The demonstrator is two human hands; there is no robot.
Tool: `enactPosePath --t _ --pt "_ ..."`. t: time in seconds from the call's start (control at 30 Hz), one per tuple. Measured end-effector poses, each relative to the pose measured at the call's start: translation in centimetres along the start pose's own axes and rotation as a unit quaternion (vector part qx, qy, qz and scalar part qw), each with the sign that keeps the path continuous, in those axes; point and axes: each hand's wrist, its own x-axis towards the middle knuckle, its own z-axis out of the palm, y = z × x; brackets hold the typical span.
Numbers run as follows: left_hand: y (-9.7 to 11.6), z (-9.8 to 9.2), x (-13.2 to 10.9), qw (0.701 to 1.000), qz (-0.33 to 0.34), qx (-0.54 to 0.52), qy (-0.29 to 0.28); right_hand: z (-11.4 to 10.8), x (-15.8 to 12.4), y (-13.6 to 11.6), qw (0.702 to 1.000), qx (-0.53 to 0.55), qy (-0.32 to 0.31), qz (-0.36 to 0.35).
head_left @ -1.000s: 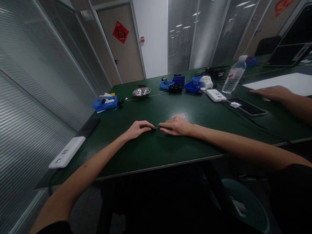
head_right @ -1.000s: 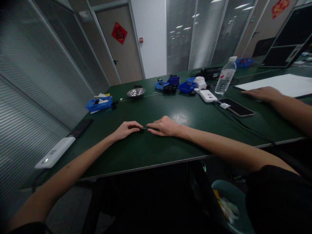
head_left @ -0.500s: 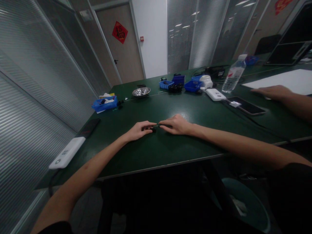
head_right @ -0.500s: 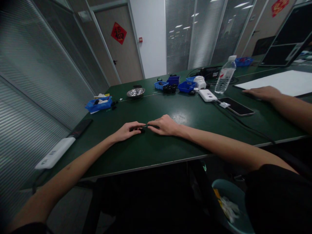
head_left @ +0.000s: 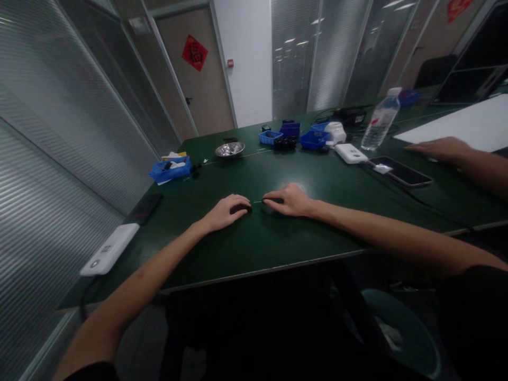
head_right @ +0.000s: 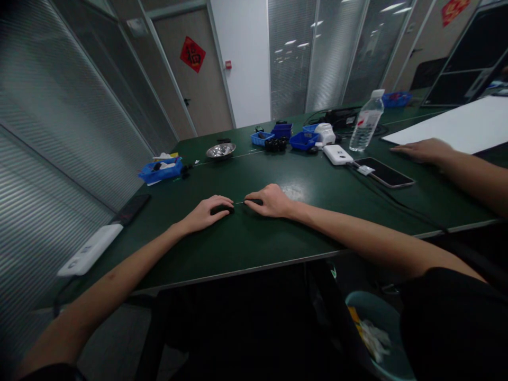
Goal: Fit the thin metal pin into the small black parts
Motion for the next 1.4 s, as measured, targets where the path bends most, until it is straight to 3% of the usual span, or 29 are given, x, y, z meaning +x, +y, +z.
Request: enactPosePath --t 0.13,0.27,0.47,0.6,0.73,0.87,1.0,1.2,1.4 --pt "0.0 0.2 0.2 0.999 0.004 0.035 0.003 0.0 0.0 0.0 1.000 -0.002 -0.006 -0.001" --pt "-1.8 -1.0 -0.2 0.999 -0.027 0.038 0.008 -0.1 0.1 0.0 1.000 -0.002 -0.010 -0.004" --pt "-8.2 -5.0 -2.3 0.977 -0.175 0.100 0.067 -0.2 0.0 0.1 1.000 0.006 -0.015 -0.012" --pt "-12.2 -8.0 -4.6 0.937 -0.293 0.156 0.108 -0.3 0.0 0.1 1.000 0.005 -0.021 -0.014" --pt "-14.4 -10.3 -6.8 0.898 -0.374 0.188 0.135 -0.3 0.1 0.1 1.000 0.002 -0.026 -0.015" --pt "-15.3 -11.1 -8.1 0.874 -0.422 0.180 0.162 -0.2 0.1 0.2 1.000 0.000 -0.026 -0.015" --pt "-15.9 -11.1 -8.7 0.859 -0.427 0.211 0.190 -0.1 0.0 0.3 1.000 -0.002 -0.026 -0.014" --pt "-15.7 -10.7 -8.7 0.859 -0.393 0.265 0.194 -0.3 0.1 0.1 0.999 -0.003 -0.027 -0.018" --pt "-15.1 -10.9 -8.5 0.853 -0.417 0.242 0.199 -0.3 0.1 0.1 0.999 -0.009 -0.034 -0.017"
